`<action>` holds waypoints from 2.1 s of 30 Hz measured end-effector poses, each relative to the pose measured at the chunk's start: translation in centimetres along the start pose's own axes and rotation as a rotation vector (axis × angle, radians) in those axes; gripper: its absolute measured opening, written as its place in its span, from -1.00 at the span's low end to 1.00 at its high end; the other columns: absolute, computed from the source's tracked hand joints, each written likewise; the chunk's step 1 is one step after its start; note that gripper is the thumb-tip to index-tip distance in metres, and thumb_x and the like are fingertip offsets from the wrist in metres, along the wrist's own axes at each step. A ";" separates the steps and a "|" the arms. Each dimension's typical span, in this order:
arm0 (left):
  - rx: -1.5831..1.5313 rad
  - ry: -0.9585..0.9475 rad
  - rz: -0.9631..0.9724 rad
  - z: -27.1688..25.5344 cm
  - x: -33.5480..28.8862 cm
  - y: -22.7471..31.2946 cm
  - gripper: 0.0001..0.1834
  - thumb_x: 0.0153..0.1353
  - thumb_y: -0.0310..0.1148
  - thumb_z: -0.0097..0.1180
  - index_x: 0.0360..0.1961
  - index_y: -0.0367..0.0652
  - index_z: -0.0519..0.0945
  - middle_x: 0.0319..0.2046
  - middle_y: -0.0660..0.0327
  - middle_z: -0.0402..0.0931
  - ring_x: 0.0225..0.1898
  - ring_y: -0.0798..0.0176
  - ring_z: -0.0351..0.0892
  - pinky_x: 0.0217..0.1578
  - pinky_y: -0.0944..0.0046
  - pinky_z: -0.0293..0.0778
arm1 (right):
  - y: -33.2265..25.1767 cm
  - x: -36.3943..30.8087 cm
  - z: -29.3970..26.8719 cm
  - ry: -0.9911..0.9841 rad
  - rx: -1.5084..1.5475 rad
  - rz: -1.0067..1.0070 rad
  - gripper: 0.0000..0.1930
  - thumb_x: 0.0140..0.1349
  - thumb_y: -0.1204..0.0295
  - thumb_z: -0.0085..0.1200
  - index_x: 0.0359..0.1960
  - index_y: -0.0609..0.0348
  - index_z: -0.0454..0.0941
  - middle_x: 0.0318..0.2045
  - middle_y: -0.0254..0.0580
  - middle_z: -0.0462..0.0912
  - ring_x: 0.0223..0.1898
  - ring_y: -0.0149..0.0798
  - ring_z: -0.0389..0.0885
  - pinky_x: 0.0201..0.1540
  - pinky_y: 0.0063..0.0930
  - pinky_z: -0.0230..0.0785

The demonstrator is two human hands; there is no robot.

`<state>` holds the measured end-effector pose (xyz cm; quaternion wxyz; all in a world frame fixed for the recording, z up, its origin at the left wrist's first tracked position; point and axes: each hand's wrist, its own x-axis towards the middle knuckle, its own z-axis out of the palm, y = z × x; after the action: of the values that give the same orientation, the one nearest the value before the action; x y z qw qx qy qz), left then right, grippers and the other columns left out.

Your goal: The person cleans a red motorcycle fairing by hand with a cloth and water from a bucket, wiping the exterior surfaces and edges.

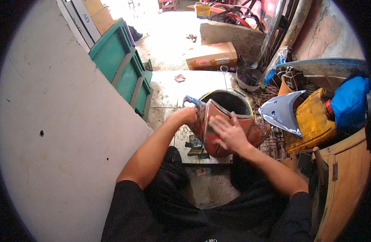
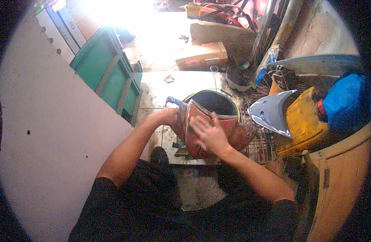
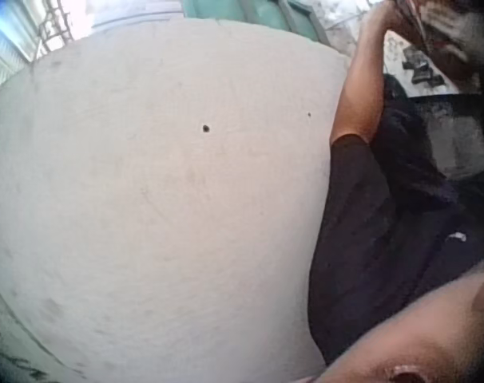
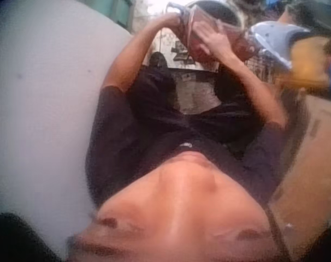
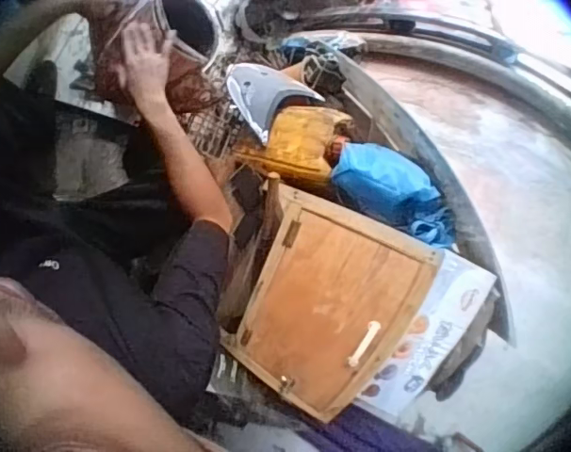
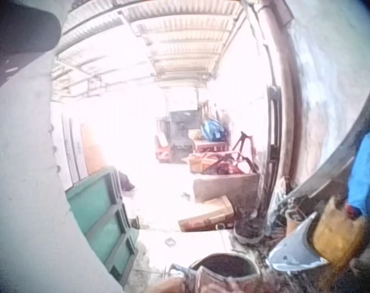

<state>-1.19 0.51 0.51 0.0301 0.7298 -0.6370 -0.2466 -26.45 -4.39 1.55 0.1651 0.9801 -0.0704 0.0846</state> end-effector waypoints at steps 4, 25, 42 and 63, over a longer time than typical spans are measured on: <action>-0.031 0.047 0.019 1.0 0.5 -1.4 -0.72 0.10 -0.34 -0.06 -0.25 -0.24 0.60 -0.24 -0.13 0.61 -0.14 -0.10 0.62 -0.10 0.02 0.50 | 0.0 0.0 -1.6 -0.041 0.157 0.057 -0.10 0.03 -0.19 0.04 0.35 0.04 0.16 0.37 -0.32 0.17 0.40 -0.27 0.06 0.39 0.25 -0.34; -0.048 0.009 0.016 0.4 0.3 -1.0 -0.66 0.09 -0.37 -0.07 -0.11 -0.23 0.56 -0.19 -0.17 0.58 -0.11 -0.16 0.59 -0.05 -0.04 0.47 | 0.8 0.0 -2.2 -0.107 0.286 -0.064 -0.19 0.10 -0.20 -0.02 0.33 -0.05 0.20 0.35 -0.38 0.21 0.41 -0.29 0.04 0.38 0.30 -0.39; -0.031 0.054 0.063 1.0 0.9 -1.9 -0.66 0.05 -0.38 -0.10 -0.18 -0.27 0.58 -0.25 -0.17 0.59 -0.16 -0.17 0.60 -0.09 -0.03 0.49 | 1.4 1.3 -0.5 0.062 0.025 0.164 -0.19 0.15 -0.24 -0.14 0.33 0.04 0.21 0.31 -0.30 0.29 0.42 -0.24 0.03 0.40 0.23 -0.57; 0.006 -0.008 0.073 0.8 1.4 -1.2 -0.69 0.10 -0.33 -0.02 -0.18 -0.25 0.60 -0.22 -0.11 0.60 -0.14 -0.11 0.61 -0.07 0.01 0.48 | 1.6 0.3 -0.4 0.020 0.025 0.145 -0.14 0.13 -0.21 -0.07 0.34 0.12 0.16 0.39 -0.30 0.15 0.41 -0.38 0.04 0.39 0.27 -0.36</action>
<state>-0.35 -0.40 -1.02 0.0344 0.7051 -0.6642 -0.2460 -26.48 -5.79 2.48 0.1471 0.9735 -0.1383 0.1072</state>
